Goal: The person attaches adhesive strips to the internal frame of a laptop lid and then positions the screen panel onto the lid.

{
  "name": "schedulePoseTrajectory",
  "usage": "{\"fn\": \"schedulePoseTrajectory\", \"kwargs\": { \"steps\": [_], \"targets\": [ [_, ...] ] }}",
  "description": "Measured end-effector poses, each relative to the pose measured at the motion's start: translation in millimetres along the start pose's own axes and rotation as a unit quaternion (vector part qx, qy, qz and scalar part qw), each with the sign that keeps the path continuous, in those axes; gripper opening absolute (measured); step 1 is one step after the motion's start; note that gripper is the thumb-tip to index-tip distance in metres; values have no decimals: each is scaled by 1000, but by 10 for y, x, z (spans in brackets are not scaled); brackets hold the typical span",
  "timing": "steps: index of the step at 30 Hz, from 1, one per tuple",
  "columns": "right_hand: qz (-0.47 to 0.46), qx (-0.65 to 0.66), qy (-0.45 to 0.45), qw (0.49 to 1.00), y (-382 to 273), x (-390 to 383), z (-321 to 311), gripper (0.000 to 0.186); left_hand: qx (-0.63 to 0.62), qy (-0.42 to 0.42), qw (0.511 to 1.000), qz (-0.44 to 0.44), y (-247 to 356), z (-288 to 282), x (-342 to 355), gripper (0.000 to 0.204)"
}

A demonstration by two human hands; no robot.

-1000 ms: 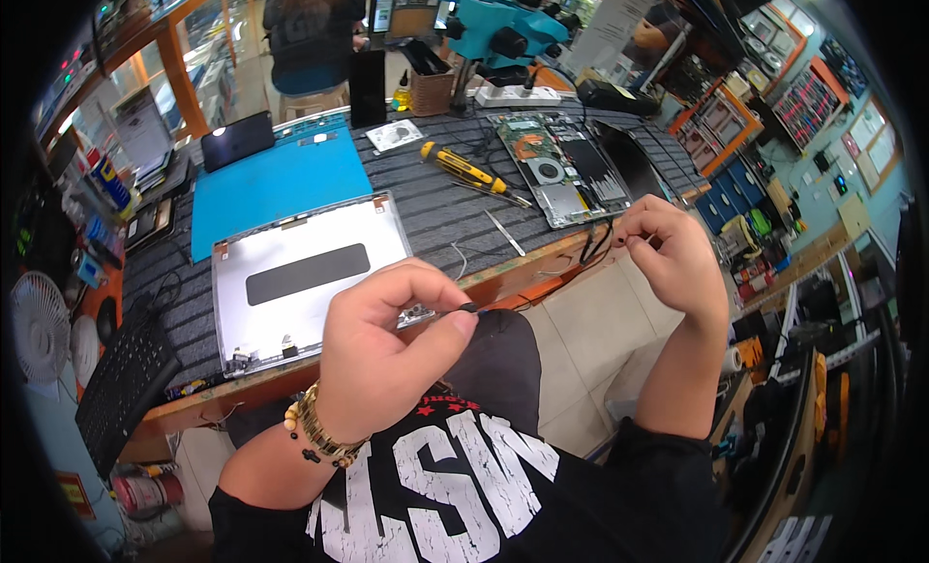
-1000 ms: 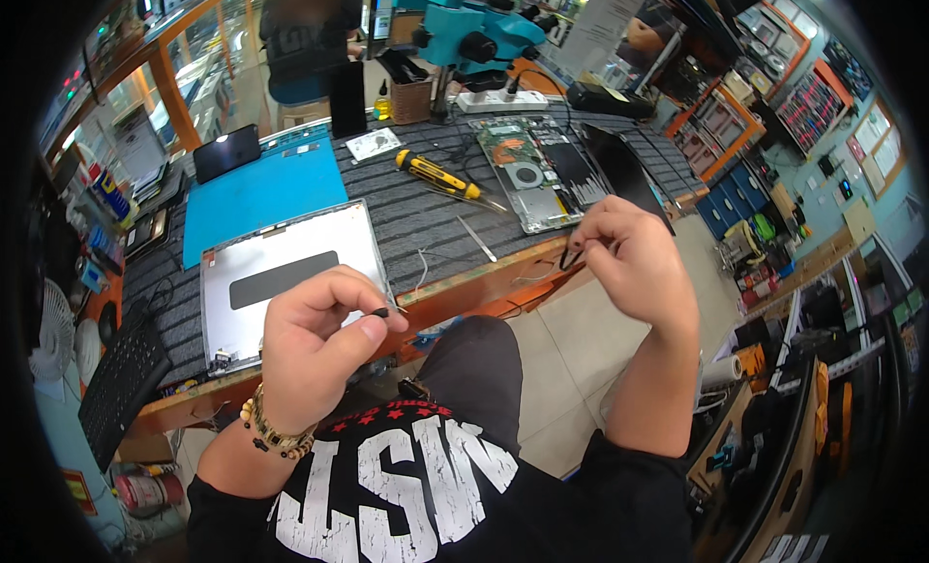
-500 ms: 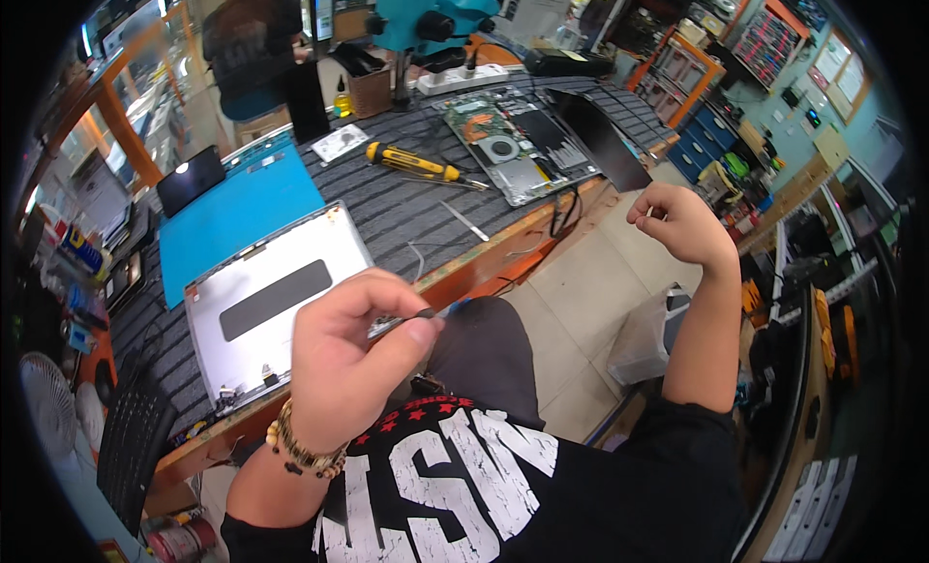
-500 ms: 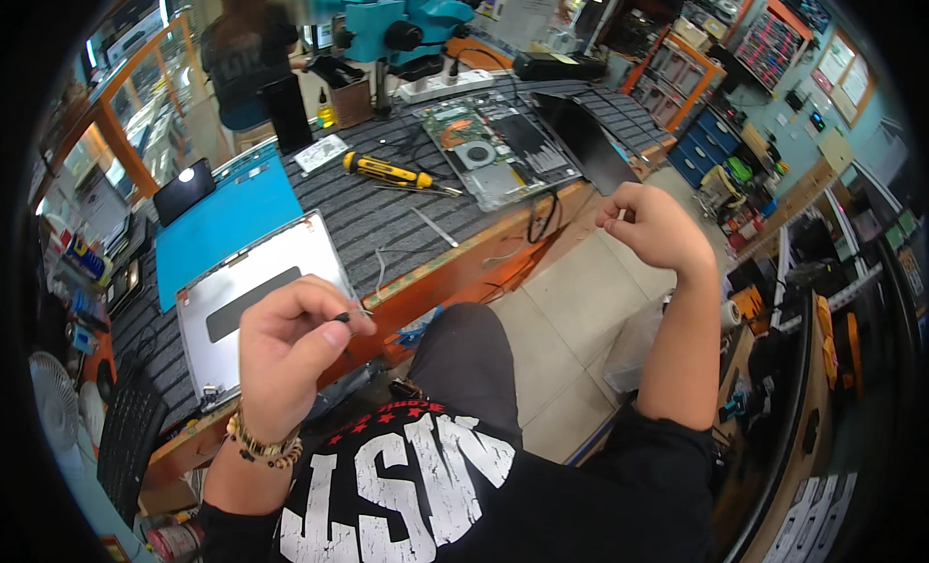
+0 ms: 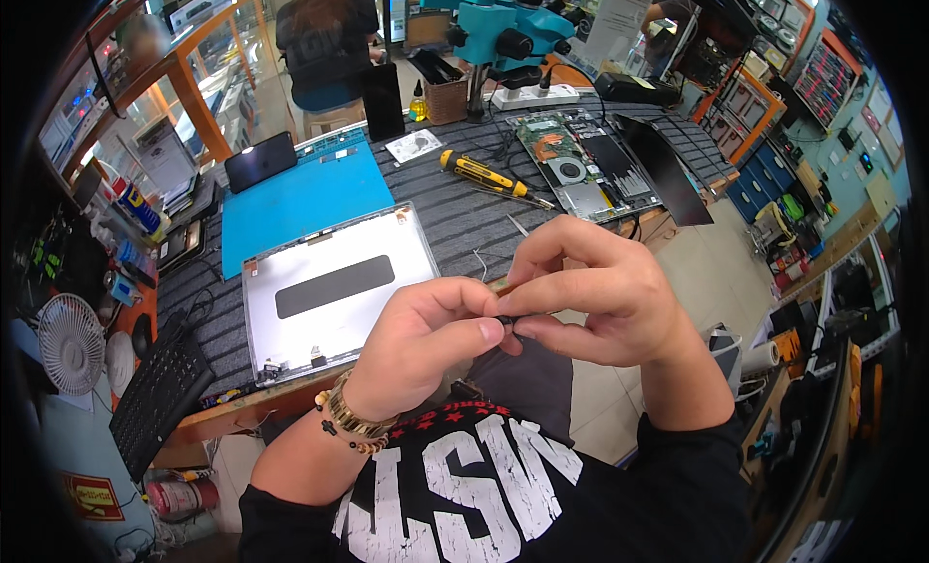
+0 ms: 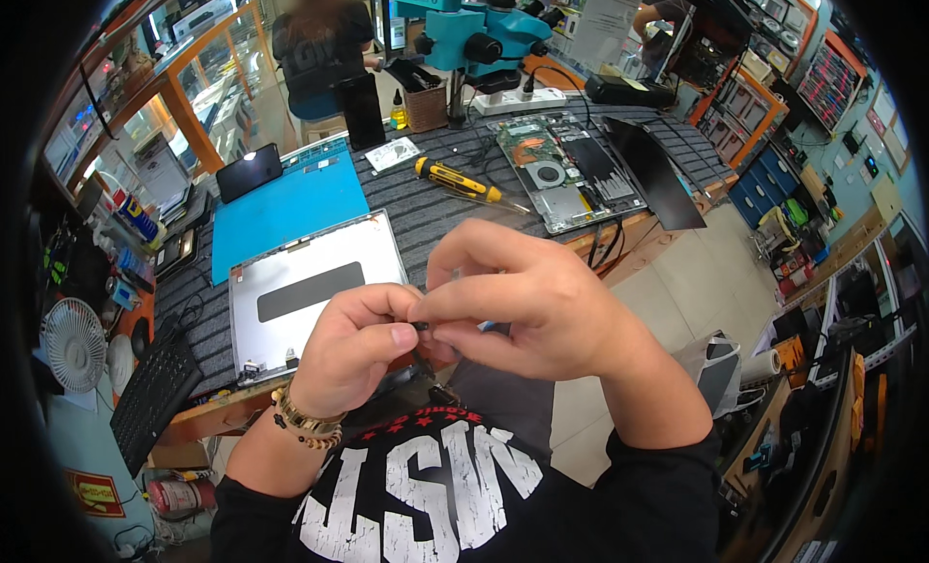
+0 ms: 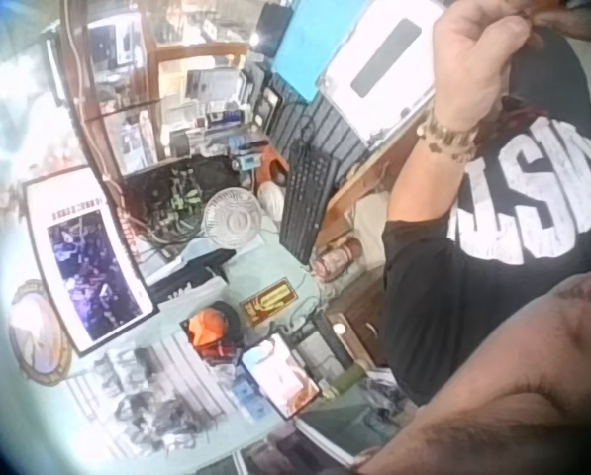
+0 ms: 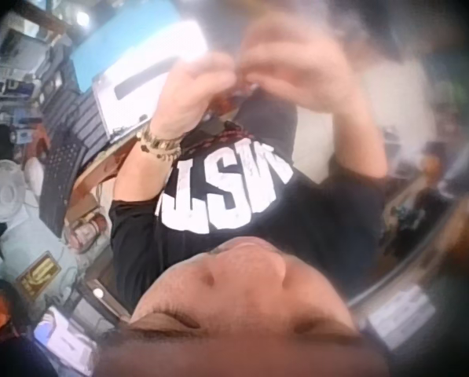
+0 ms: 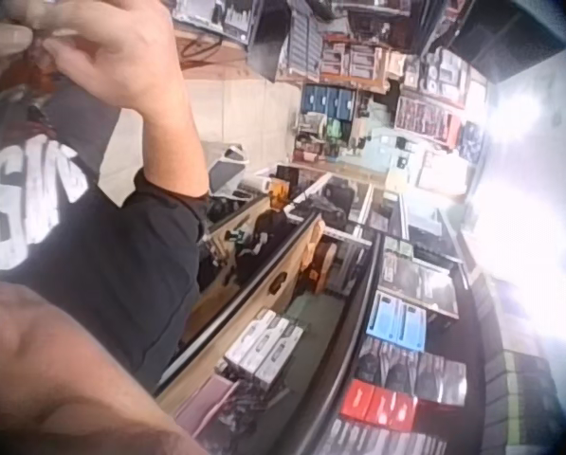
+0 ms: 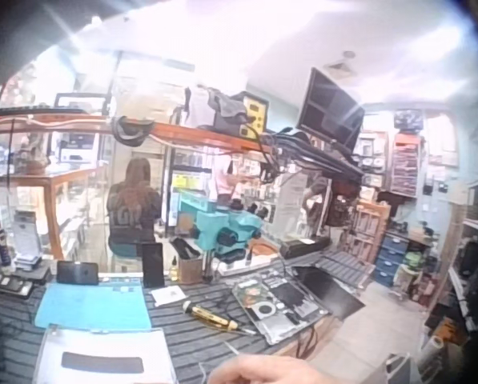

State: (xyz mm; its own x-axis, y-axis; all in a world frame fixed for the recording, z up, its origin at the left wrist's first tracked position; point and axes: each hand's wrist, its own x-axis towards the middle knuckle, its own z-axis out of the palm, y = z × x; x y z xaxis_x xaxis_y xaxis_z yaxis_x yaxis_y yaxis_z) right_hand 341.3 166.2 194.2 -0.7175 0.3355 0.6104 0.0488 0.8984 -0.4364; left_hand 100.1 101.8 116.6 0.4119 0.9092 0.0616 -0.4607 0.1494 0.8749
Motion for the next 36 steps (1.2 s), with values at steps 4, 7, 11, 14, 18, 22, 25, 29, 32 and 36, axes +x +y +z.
{"fn": "schedulePoseTrajectory", "kwargs": {
  "steps": [4, 7, 11, 14, 18, 22, 25, 29, 32, 36],
  "targets": [
    [-25, 2, -16, 1000, 33, 53, 40, 24, -7, -21, 1000, -6, -31, -81, -11, 23],
    [-18, -2, -36, 999, -25, 136, 19, 22, -7, -24, 1000, -15, -19, -105, -17, 27],
    [-27, 0, -36, 999, -43, 196, 21, 19, -18, -38, 999, 10, 12, 29, 2, 28],
    [-1, 37, -39, 999, -77, 246, -4, 17, -51, -45, 998, 10, 0, -18, 13, 38],
    [-6, 1, -22, 1000, -117, 358, -131, 22, -53, -112, 992, 9, -72, -226, -10, 46],
    [-18, -26, -4, 1000, -35, 409, -187, 20, 41, -100, 990, -88, -31, -417, -156, 49],
    [-26, -52, 13, 998, 58, 409, -190, 20, 63, -37, 989, -129, 66, -572, -258, 37],
    [-14, -66, 34, 997, 231, 359, -82, 18, 175, 41, 976, -121, 355, -841, -234, 17],
    [12, -44, 42, 998, 405, 308, 116, 18, 317, 66, 934, -151, 650, -1046, 17, 14],
    [48, -34, 36, 998, 665, 214, 462, 15, 521, 91, 838, -135, 921, -1215, 496, 19]
  ]
}}
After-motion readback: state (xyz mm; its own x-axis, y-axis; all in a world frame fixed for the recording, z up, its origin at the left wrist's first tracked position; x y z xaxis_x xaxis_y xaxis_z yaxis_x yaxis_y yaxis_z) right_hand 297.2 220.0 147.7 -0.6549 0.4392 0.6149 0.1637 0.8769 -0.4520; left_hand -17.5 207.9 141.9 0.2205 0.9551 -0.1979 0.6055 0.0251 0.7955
